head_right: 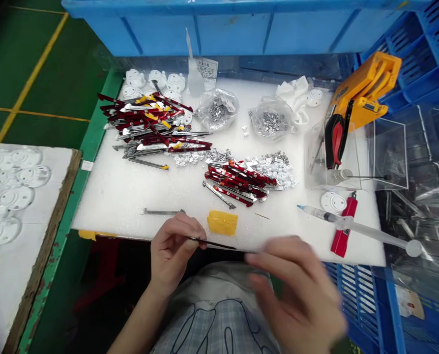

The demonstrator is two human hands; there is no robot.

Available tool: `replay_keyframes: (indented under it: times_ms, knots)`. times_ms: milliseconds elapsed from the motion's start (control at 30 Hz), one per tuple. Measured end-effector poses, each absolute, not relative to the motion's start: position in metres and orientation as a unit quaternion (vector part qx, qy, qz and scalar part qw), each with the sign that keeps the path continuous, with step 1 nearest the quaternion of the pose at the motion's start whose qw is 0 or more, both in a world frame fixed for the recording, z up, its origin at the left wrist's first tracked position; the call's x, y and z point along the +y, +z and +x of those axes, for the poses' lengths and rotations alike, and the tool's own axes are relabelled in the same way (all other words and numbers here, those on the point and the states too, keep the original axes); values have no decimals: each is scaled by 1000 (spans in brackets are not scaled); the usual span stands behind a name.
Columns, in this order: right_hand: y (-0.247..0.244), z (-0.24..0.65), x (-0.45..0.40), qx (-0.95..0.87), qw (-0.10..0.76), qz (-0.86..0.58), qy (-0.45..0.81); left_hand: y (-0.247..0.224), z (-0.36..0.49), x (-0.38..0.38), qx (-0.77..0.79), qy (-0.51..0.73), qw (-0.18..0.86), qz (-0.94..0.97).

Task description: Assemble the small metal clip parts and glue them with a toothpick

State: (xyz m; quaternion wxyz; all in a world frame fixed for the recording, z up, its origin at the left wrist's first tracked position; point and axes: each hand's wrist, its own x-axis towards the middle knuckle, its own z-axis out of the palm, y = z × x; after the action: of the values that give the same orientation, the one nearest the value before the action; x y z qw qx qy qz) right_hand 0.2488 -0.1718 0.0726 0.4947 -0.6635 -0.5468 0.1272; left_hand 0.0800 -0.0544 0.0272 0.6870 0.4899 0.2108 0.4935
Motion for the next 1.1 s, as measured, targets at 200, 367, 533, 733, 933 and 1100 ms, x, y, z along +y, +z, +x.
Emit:
replay_keyframes:
  times_ms: [200, 367, 533, 733, 933, 1100]
  knots:
    - [78, 220, -146, -607, 477, -615, 157, 41, 79, -65, 199, 504, 688, 483]
    - [80, 221, -148, -610, 493, -598, 167, 50, 75, -69, 219, 505, 658, 514]
    - [76, 218, -150, -605, 500, -593, 180, 56, 74, -70, 219, 508, 630, 545]
    - [77, 217, -150, -606, 508, -586, 178, 58, 74, -71, 211, 516, 624, 548]
    - [78, 221, -157, -614, 519, -572, 163, 62, 74, -71, 207, 509, 642, 534]
    - [78, 221, -156, -599, 531, -577, 164, 67, 73, -70, 204, 510, 645, 532]
